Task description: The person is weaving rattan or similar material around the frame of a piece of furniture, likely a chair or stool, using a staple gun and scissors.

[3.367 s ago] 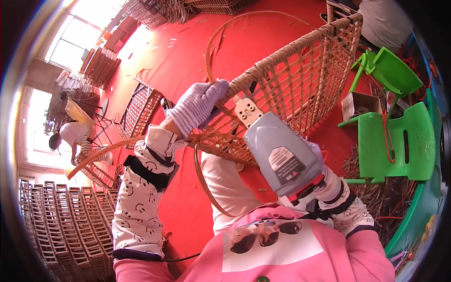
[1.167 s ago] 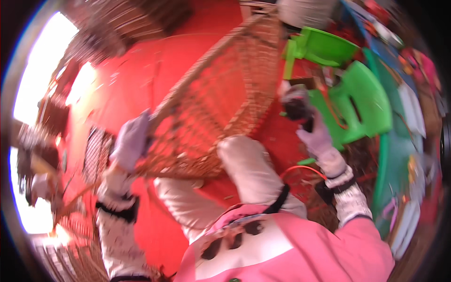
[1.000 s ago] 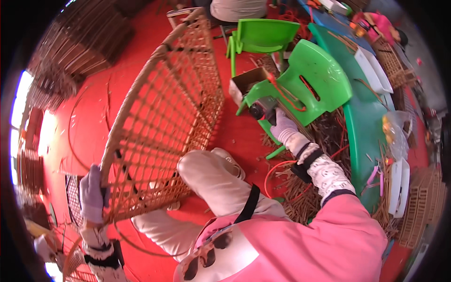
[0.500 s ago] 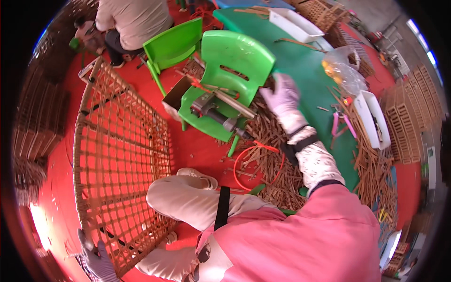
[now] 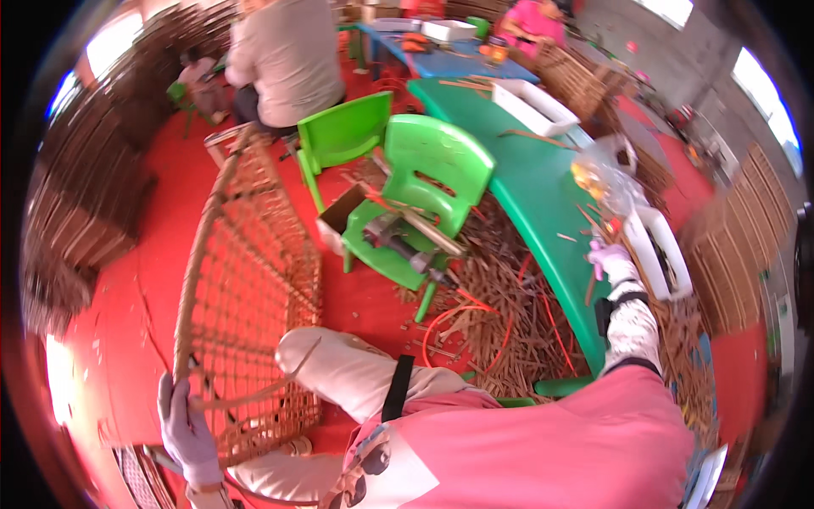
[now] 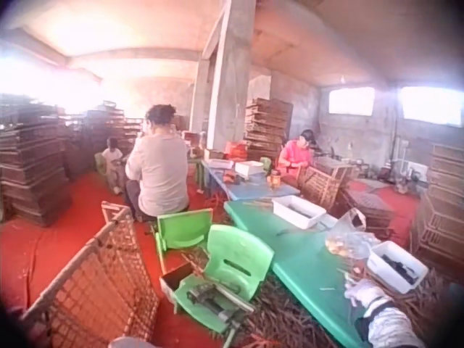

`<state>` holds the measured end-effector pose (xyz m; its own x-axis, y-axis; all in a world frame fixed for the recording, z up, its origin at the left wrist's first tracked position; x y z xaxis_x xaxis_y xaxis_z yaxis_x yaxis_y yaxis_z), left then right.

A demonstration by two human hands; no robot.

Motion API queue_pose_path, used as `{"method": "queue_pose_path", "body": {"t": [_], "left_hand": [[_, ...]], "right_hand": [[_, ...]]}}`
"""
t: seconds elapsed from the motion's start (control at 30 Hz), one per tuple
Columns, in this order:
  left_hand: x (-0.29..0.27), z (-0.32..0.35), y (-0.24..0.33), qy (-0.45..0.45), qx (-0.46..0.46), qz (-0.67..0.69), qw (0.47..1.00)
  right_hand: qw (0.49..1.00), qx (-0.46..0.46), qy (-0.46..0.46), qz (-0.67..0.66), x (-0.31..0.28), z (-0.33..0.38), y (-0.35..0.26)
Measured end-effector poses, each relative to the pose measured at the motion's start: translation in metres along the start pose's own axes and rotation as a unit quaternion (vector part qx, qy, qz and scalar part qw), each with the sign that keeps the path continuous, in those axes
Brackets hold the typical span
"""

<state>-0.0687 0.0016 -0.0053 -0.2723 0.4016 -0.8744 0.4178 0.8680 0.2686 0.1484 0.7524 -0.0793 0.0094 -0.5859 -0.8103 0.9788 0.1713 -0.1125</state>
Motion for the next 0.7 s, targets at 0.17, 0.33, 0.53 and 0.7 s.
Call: {"method": "queue_pose_path", "body": {"t": [0.17,0.33,0.53,0.7], "left_hand": [[-0.001,-0.011,0.008,0.02,-0.199,0.369,0.908],[-0.007,-0.032,0.01,0.078,-0.244,0.372,0.892],[-0.014,-0.01,0.009,0.088,-0.226,0.462,0.853],[-0.027,-0.004,0.011,0.087,-0.22,0.459,0.856]], "right_hand": [[0.858,-0.354,0.084,-0.364,-0.015,0.015,-0.057],[0.644,-0.684,0.343,0.011,0.06,0.116,-0.25],[0.361,-0.889,0.261,0.109,0.184,0.321,-0.383],[0.208,-0.945,0.249,0.044,0.226,0.397,-0.411]]}}
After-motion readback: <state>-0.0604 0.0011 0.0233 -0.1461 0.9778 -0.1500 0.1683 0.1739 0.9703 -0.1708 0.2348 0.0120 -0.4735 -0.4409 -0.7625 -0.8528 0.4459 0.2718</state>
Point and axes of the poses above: each hand's wrist, its own z-axis away from the middle knuckle, its own x-axis out of the palm, y = z × x, the point moved 1 cm from there along -z, towards the middle knuckle, and after that the axes turned 1 degree about -z, right-handed, at the moved point
